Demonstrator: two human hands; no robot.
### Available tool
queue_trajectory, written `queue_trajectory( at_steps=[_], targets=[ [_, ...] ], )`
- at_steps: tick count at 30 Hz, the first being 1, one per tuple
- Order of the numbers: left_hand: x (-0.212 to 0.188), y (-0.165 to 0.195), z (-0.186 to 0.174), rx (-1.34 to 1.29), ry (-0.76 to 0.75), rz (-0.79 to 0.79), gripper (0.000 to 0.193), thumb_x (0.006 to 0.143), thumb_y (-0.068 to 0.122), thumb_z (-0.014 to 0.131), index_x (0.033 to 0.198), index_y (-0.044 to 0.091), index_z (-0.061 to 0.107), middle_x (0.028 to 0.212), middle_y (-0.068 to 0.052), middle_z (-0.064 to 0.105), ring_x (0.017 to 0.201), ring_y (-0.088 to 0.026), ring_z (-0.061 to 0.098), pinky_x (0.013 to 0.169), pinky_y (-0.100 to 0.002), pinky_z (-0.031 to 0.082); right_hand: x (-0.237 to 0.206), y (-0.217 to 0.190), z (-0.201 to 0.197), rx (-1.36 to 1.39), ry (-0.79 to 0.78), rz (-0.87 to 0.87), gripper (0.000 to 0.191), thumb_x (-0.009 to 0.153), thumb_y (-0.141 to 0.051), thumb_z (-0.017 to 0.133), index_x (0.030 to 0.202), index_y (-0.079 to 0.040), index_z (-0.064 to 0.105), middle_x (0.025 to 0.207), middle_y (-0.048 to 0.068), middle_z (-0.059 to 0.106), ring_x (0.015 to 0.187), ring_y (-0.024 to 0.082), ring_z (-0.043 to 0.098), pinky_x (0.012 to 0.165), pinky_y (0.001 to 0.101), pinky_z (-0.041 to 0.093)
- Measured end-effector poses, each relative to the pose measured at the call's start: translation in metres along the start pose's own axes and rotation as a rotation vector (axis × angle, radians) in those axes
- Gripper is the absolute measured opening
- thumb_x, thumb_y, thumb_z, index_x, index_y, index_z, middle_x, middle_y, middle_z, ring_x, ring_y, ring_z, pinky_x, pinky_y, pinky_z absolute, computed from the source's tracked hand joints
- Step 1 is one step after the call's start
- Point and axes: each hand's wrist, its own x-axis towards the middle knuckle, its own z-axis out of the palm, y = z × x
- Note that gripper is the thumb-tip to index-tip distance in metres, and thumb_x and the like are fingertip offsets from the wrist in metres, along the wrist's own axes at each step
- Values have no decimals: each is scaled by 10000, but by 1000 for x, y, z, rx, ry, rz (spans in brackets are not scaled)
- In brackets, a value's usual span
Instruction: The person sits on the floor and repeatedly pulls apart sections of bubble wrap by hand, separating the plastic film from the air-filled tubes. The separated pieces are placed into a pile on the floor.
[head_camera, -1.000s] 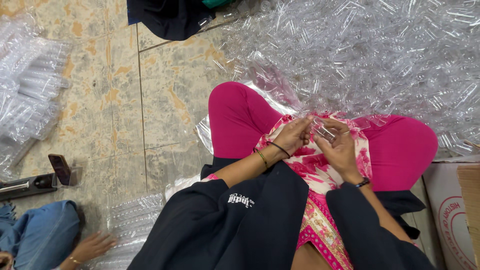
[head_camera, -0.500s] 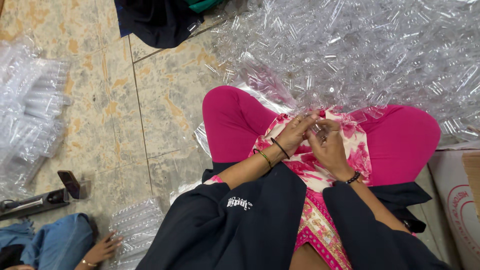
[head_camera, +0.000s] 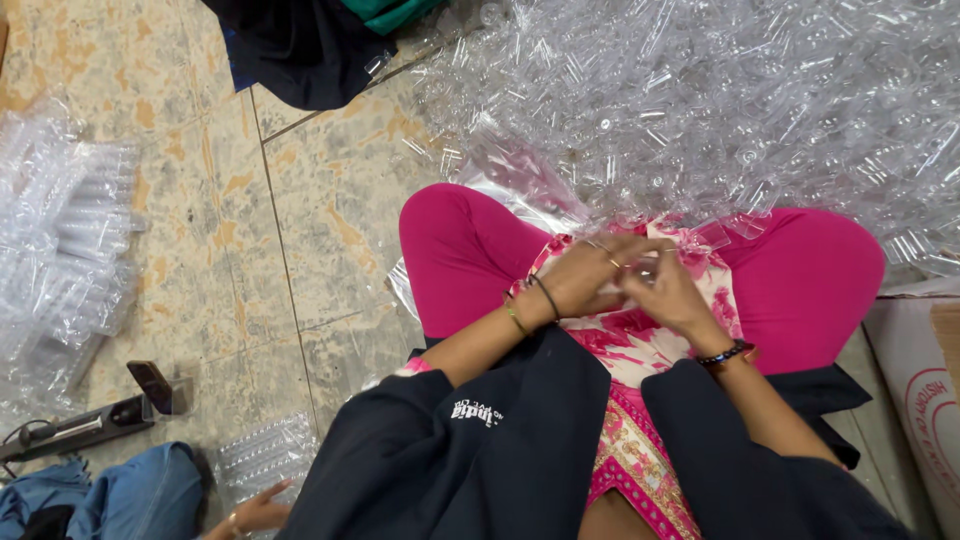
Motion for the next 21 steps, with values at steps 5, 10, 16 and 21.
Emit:
queue_trajectory(
  at_steps=[5,10,16,21],
  targets=[
    [-10,-20,20,-529,-65,-377,595,952,225,668,1513,137,492,1025,-119,760,864,-219,759,778,-364,598,33,1,-15,-55,-125,24,597,878,-229,793,1356,-104,458,1116,173,665,937,254,658,777,386,577],
    [-26,-64,49,-906,363,-537,331,1107,273,637,1301,34,515,897,-104,647,748,-174,615,655,-339,528,91,-4,-46,-884,336,-256,581,918,-342,798,1398,-80,603,1375,222,552,1265,382,516,1029,590,446],
    [-20,-78,48,-1507,338,-741,237,1026,225,516,1225,105,469,961,-57,713,749,-156,700,633,-307,604,130,14,-39,-1352,246,-204,627,764,-382,848,1347,-220,682,1513,208,457,1497,422,301,1074,704,257],
    [-13,-89,47,-1484,349,-707,240,1065,204,546,1205,11,534,990,-121,672,690,-168,662,560,-295,551,122,18,-52,-1177,263,-230,547,815,-339,846,1288,-108,696,1437,195,542,1455,396,396,1113,638,337]
  ],
)
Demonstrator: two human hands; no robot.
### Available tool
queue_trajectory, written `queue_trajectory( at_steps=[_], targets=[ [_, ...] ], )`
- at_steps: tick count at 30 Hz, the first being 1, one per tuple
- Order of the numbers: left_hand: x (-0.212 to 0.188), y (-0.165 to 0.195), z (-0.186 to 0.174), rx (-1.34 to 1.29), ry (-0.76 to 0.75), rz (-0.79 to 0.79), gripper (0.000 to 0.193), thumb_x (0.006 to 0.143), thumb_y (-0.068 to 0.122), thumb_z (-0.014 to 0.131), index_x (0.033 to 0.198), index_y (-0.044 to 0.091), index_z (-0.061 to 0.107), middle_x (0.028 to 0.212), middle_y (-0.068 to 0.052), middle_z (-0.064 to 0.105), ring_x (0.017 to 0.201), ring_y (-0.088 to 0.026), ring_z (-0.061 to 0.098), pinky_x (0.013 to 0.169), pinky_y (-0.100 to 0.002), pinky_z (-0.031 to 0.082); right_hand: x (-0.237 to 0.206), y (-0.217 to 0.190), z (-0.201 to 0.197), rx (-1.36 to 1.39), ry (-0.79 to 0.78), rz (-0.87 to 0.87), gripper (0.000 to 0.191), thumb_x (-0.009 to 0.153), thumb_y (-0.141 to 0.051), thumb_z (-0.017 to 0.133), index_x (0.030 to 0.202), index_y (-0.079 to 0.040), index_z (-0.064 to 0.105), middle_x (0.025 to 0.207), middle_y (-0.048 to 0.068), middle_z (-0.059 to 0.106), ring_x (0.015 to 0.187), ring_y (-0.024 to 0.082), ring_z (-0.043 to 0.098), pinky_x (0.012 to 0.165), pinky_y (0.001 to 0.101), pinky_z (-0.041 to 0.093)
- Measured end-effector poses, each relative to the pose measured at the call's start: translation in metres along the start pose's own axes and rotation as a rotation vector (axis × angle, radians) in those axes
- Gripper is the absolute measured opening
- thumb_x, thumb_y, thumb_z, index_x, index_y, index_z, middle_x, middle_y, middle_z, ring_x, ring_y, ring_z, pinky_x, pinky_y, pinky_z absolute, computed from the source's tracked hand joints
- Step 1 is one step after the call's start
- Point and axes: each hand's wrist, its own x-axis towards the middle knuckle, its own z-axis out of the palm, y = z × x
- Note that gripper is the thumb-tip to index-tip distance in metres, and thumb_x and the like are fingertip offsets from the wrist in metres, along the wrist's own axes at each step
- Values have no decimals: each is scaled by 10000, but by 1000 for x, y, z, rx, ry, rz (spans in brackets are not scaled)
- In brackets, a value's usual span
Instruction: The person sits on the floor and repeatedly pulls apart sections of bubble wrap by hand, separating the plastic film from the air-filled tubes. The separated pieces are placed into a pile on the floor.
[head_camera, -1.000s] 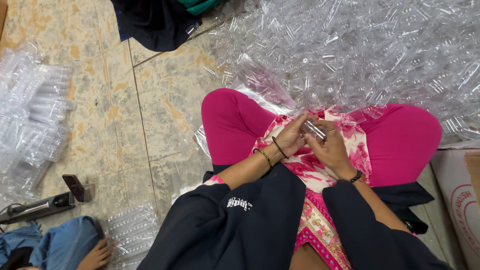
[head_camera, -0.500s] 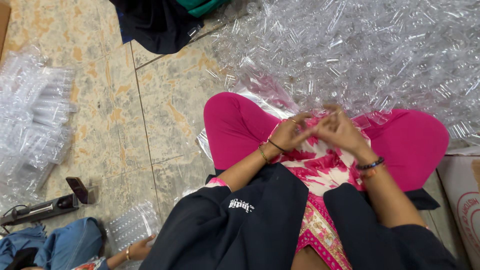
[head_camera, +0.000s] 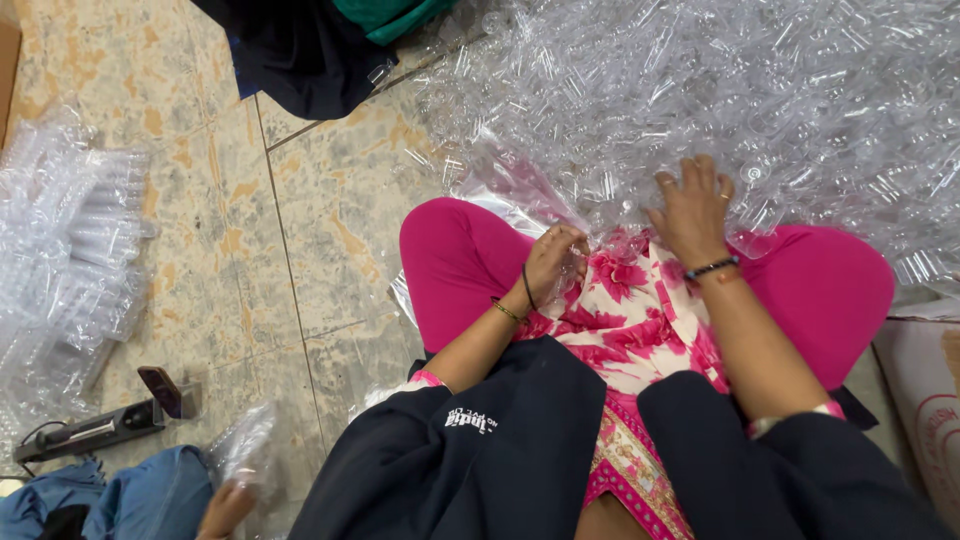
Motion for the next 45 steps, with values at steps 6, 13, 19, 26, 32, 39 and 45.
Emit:
queue_trajectory(
  at_steps=[6,13,19,26,32,39,45],
  targets=[
    [28,-2,18,307,-75,-24,417,1033,300,607,1345,24,611,1056,-106,729,711,-133,660,586,-262,532,-23,6,-47,633,230,126,466,941,-150,780,1326,17,579,1229,189,640,1100,313,680,947,405,565],
    [43,-5,60,45,-137,-138,406,1035,340,640,1301,37,592,994,-59,681,774,-103,662,683,-249,580,-64,-34,-44,1250,139,48,497,984,-82,727,1400,-16,465,1230,116,654,1103,162,676,892,302,571],
    [33,-16,48,245,-207,197,280,1001,197,736,1186,54,583,984,-14,633,798,-70,611,679,-236,519,-74,-17,-23,1618,-70,448,277,1068,-149,656,1302,-38,556,937,63,675,745,93,628,649,232,513],
    [10,-3,34,192,-183,42,294,1071,247,626,1277,38,621,1024,-7,644,754,-72,606,645,-232,505,-79,-30,-30,1446,-63,168,390,1008,-140,699,1333,-24,518,1030,71,654,892,88,626,745,230,516],
    [-10,15,40,187,-328,97,486,956,142,705,1412,107,542,1314,25,628,1135,-72,616,960,-260,538,-84,-38,-45,1981,-144,498,345,1050,-296,666,1271,-56,553,1005,125,697,833,170,674,707,266,549],
    [-16,2,52,36,-117,253,209,1011,92,717,1196,-5,712,1259,-23,645,1143,-125,632,999,-292,532,-101,-73,-33,2322,-169,712,398,1027,-423,644,1207,-71,596,986,111,685,842,166,635,757,284,534],
    [-24,-9,34,11,-91,265,198,1013,96,724,1180,-12,725,1213,-20,662,1072,-108,634,931,-270,532,-105,-84,-45,2245,-182,552,419,1049,-372,670,1306,-64,550,999,109,670,872,172,625,771,302,518]
  ],
)
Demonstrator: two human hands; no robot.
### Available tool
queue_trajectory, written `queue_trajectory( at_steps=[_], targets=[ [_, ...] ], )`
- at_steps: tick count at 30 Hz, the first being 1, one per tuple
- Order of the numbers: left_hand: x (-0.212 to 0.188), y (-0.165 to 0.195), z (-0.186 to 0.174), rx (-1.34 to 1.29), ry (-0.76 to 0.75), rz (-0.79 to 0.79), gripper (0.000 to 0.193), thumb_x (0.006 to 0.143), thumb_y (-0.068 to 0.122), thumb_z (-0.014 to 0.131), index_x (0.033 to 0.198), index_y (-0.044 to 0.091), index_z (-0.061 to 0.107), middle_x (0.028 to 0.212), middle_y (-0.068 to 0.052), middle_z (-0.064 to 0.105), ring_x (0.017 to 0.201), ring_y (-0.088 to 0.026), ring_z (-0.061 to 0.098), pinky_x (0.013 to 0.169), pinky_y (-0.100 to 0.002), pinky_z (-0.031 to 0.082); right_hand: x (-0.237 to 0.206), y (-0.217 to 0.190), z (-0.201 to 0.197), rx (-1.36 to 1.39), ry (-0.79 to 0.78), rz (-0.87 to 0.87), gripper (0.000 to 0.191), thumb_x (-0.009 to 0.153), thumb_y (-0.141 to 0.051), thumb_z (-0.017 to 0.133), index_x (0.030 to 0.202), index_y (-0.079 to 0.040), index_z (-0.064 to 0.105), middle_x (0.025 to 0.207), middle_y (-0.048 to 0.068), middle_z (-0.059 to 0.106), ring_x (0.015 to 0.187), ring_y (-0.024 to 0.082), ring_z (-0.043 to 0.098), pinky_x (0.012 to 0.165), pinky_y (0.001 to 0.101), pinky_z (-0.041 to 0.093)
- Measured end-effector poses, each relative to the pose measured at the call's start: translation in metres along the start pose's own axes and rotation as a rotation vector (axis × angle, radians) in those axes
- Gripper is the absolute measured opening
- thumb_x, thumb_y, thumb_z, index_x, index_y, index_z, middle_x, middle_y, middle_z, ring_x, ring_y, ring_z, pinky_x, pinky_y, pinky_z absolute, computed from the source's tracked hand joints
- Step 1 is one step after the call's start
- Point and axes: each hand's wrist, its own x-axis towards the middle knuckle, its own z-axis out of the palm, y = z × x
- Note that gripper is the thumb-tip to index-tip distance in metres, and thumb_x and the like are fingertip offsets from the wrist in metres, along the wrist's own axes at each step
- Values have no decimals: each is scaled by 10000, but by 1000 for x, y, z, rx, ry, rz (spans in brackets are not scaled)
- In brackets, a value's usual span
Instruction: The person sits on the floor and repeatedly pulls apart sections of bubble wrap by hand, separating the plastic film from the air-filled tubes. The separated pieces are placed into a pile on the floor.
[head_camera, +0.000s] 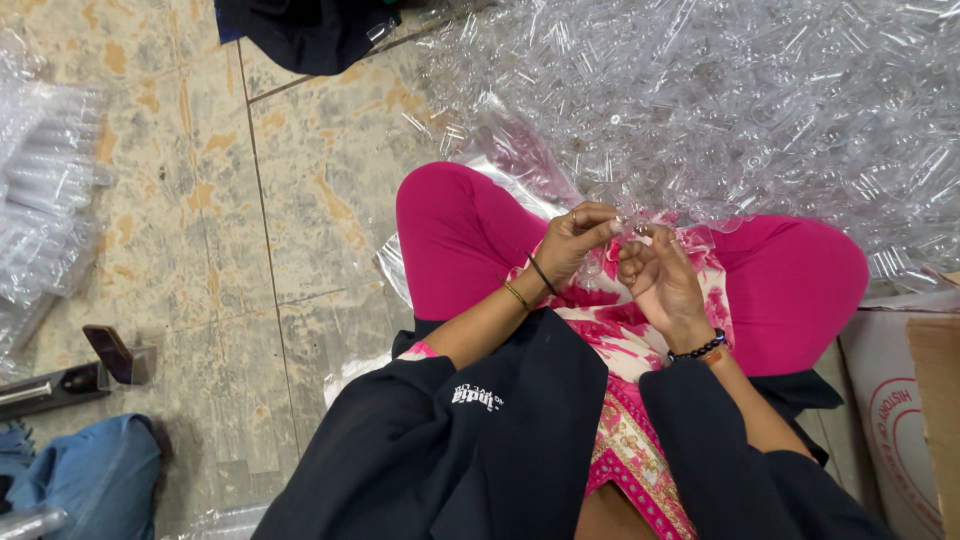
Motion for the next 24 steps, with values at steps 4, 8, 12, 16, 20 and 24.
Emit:
queue_trajectory(
  at_steps=[4,8,12,16,20,24],
  targets=[
    [-3,-12,-12,-137,-21,-215,256,1001,139,704,1222,12,693,1092,-69,686,898,-128,659,796,-288,556,-14,16,13,-179,4,-15,388,1003,-261,683,1298,-121,476,995,104,683,846,166,641,745,313,527],
    [-4,-12,-18,-67,22,-297,279,1057,214,645,1174,-40,639,996,-148,694,748,-170,675,663,-331,566,-20,24,15,-436,79,-43,362,1016,-181,662,1306,-80,470,986,91,683,812,146,651,721,291,529],
    [-13,25,-12,584,-97,-14,535,957,308,738,1384,32,571,1112,-129,703,834,-136,681,719,-313,605,-16,4,6,-775,99,-281,346,1111,-224,625,1374,-53,480,965,79,672,793,123,622,715,249,527],
    [-38,55,8,965,-472,293,1093,673,383,954,1552,124,358,1201,-181,644,914,-290,652,758,-390,565,-22,-1,10,-1465,-82,-26,407,1045,-278,674,1358,-42,564,910,98,709,753,150,649,656,299,505],
    [-52,50,17,1021,-510,347,985,770,247,853,1599,144,332,1204,-151,624,1035,-334,651,831,-426,573,-18,-2,22,-1422,-523,-287,707,1024,-415,714,1431,64,391,1007,148,654,862,175,643,711,323,532],
    [-36,39,3,1080,-222,347,576,965,195,735,1489,177,497,1312,-160,659,953,-274,707,807,-380,601,34,-26,24,-1408,-306,88,427,923,-426,733,1160,-73,777,879,56,777,747,141,678,641,310,536]
  ],
)
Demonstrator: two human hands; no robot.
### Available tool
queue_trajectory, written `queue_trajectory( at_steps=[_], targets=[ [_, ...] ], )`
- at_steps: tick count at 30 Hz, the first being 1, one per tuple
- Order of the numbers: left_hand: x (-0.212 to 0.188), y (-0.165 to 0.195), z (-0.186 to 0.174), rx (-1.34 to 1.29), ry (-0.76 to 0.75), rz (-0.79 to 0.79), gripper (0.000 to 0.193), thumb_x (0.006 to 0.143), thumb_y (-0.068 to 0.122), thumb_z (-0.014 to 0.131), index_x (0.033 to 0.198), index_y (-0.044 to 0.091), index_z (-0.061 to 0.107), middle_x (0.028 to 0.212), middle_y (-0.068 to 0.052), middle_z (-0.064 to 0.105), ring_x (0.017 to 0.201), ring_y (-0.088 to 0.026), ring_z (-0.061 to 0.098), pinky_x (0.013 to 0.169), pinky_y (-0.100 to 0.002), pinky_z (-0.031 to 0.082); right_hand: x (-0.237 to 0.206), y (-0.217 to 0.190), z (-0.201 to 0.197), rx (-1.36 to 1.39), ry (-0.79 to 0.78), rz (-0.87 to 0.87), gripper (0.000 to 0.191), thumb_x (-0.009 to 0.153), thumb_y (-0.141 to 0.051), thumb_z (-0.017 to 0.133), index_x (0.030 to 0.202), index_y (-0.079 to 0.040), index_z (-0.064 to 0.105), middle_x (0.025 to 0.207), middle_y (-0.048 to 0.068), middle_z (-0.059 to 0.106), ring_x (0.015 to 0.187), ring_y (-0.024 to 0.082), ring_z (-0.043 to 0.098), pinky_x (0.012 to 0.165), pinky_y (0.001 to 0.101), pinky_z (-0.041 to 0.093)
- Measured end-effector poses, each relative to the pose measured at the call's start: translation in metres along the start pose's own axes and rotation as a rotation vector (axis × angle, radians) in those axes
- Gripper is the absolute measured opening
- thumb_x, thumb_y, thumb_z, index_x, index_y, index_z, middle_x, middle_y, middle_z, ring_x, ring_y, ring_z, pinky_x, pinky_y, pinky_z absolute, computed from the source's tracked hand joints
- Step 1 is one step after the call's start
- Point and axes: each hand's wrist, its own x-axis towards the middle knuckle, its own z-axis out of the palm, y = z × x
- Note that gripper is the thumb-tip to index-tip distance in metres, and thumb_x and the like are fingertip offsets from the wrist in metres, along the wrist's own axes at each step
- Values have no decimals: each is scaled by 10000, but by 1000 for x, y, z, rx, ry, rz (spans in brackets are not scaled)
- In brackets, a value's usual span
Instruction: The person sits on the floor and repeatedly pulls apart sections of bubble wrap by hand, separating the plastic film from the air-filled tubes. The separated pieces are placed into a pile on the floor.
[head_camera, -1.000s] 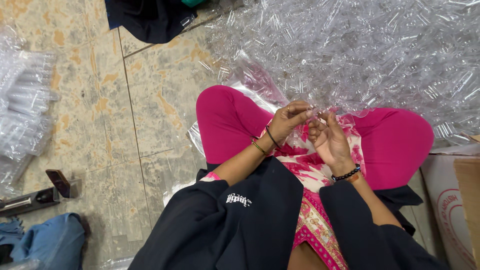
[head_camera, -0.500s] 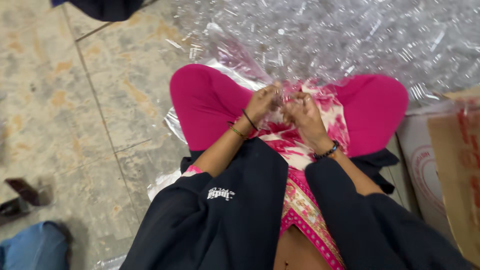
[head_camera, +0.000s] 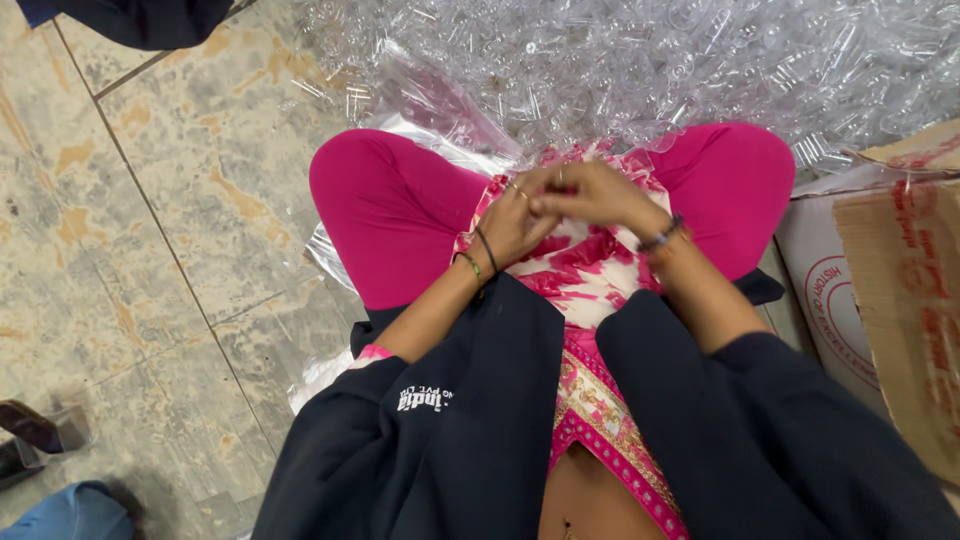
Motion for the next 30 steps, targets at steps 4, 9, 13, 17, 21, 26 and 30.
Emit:
queue_trajectory(
  at_steps=[4,9,13,17,21,26,30],
  targets=[
    [10,-13,2,17,111,-274,419,963,254,718,1305,62,570,1073,-172,679,770,-279,701,744,-416,556,72,2,-10,-333,322,122,418,1029,-433,728,937,-28,780,730,108,684,614,225,574,599,380,443],
    [10,-11,9,-7,163,-126,327,945,314,740,1027,23,617,880,-150,676,797,-270,685,715,-388,559,109,8,-12,-669,657,-245,461,912,-344,841,1188,-34,641,1049,164,659,848,294,651,699,423,534],
    [40,-51,-23,-17,205,-398,412,907,369,828,985,15,633,844,-110,696,740,-174,671,686,-341,554,108,22,-9,-739,627,-283,530,881,-235,823,1319,-53,585,1161,191,638,1000,348,651,819,433,548],
    [77,-103,-67,-405,463,-469,298,935,257,701,1162,80,620,913,-35,697,714,-125,691,620,-260,583,94,34,-14,57,685,-118,511,950,-159,773,1341,-28,472,1174,101,685,1049,231,679,899,361,569],
    [85,-102,-51,-714,349,-401,245,1021,240,704,1144,28,700,984,-48,708,792,-97,673,668,-268,598,56,39,-21,738,576,-203,411,1058,-59,684,1409,-38,472,1275,103,677,1169,187,649,1041,341,549],
    [80,-44,-8,-961,27,-548,404,957,275,737,1309,82,689,994,-17,740,728,-84,672,626,-250,569,9,19,-4,945,478,-221,403,1063,-43,630,1443,-43,497,1358,111,632,1273,209,636,1142,380,544],
    [77,-9,-6,-1116,-23,-525,460,964,298,755,1376,112,667,1018,12,714,764,-62,638,681,-223,550,-12,-9,2,665,572,-332,402,1052,-30,673,1431,-28,537,1431,118,579,1340,218,593,1183,392,508]
  ],
)
